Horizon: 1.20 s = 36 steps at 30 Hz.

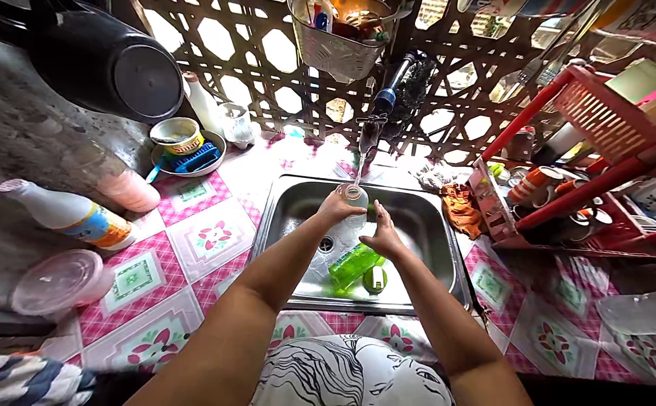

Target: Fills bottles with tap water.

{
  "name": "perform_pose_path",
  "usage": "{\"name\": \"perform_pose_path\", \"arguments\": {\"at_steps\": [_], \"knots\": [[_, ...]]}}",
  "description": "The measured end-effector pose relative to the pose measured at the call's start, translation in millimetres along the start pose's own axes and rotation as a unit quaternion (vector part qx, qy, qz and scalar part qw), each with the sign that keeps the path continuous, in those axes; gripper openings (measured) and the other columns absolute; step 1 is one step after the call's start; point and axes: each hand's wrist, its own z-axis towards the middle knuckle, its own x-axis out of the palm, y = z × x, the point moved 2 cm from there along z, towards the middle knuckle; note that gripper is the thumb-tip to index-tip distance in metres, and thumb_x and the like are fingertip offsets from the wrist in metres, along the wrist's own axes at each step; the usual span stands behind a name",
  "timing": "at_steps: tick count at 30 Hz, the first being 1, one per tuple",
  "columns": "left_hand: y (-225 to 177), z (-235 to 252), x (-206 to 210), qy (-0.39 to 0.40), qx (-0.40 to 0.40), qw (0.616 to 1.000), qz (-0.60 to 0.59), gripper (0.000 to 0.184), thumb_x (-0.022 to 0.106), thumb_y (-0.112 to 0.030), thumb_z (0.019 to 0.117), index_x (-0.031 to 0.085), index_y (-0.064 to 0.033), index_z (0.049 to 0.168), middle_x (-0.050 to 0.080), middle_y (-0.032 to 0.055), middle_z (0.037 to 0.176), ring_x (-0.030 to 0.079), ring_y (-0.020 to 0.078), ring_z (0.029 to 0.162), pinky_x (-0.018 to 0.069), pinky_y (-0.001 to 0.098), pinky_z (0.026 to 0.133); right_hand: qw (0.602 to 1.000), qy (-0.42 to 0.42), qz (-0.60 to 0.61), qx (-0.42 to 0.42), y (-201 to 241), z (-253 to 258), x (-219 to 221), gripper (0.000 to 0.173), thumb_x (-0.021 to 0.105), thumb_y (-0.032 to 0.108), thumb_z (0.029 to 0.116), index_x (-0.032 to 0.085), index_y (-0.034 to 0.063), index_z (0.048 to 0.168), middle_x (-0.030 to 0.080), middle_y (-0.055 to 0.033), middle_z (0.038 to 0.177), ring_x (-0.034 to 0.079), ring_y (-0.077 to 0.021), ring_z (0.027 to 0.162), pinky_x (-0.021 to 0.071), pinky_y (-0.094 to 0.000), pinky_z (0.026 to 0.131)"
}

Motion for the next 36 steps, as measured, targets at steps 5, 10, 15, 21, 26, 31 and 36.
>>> {"name": "perform_pose_path", "arguments": {"at_steps": [5,10,15,21,26,31,36], "knots": [[16,20,17,0.003,-0.118,0.989,0.093,0.107,0.091,-0.052,0.07,0.04,-0.014,0.155,0.059,0.0236,0.139,0.058,0.0402,0.127,0.0467,0.062,0.104,0.998,0.03,0.055,-0.024,-30,-53,-6,0.106,0.083,0.022,0.078,0.021,0.0086,0.164,0.019,-0.0183,0.169,0.025,-0.0324,0.155,0.0296,-0.0487,0.124],[27,26,29,-0.016,-0.098,0.993,0.064,0.108,0.093,-0.047,0.0703,0.038,-0.0102,0.156,0.054,0.0244,0.144,0.055,0.0404,0.131,0.0448,0.06,0.108,0.981,-0.018,0.184,0.064,-64,-109,-29,0.099,0.079,0.014,0.0835,0.021,0.0136,0.164,0.024,-0.0166,0.168,0.056,-0.0285,0.131,0.0562,-0.0439,0.094],[17,23,36,-0.029,-0.141,0.986,0.088,0.111,0.092,-0.047,0.0714,0.033,-0.0117,0.158,0.049,0.0269,0.148,0.053,0.0427,0.132,0.0467,0.0615,0.105,0.933,-0.133,0.321,0.089,-83,-138,-34,0.084,0.069,0.002,0.0876,0.025,0.0035,0.159,0.042,-0.0184,0.156,0.068,-0.0182,0.104,0.0588,-0.0329,0.084],[18,22,34,-0.04,-0.169,0.98,0.093,0.113,0.091,-0.05,0.0704,0.031,-0.013,0.158,0.05,0.0283,0.145,0.055,0.0434,0.128,0.0481,0.0614,0.102,0.918,-0.133,0.363,0.09,-91,-141,-23,0.077,0.067,0.003,0.0885,0.029,0.0019,0.156,0.054,-0.0171,0.143,0.068,-0.0154,0.094,0.0579,-0.0317,0.081],[9,15,34,-0.051,-0.213,0.968,0.122,0.113,0.088,-0.058,0.071,0.03,-0.015,0.158,0.047,0.029,0.148,0.059,0.0442,0.124,0.0519,0.0622,0.096,0.922,-0.12,0.358,0.084,-89,-137,-26,0.074,0.066,0.003,0.0898,0.032,0.0024,0.155,0.057,-0.0156,0.141,0.068,-0.0144,0.093,0.0576,-0.0308,0.081],[12,10,31,-0.059,-0.2,0.971,0.115,0.109,0.089,-0.053,0.0726,0.033,-0.014,0.157,0.048,0.0309,0.146,0.059,0.0472,0.121,0.0511,0.0659,0.094,0.925,-0.112,0.353,0.087,-87,-136,-28,0.074,0.067,0.003,0.0899,0.031,0.0016,0.155,0.058,-0.0164,0.138,0.068,-0.0157,0.095,0.0578,-0.0325,0.082],[13,10,34,-0.049,-0.187,0.974,0.12,0.11,0.087,-0.053,0.0751,0.029,-0.0141,0.159,0.047,0.0297,0.147,0.057,0.0466,0.123,0.0502,0.0644,0.097,0.927,-0.087,0.347,0.114,-90,-135,-25,0.065,0.064,0.002,0.0928,0.037,0.0021,0.153,0.059,-0.0171,0.137,0.067,-0.0185,0.1,0.0571,-0.0347,0.084]]}}
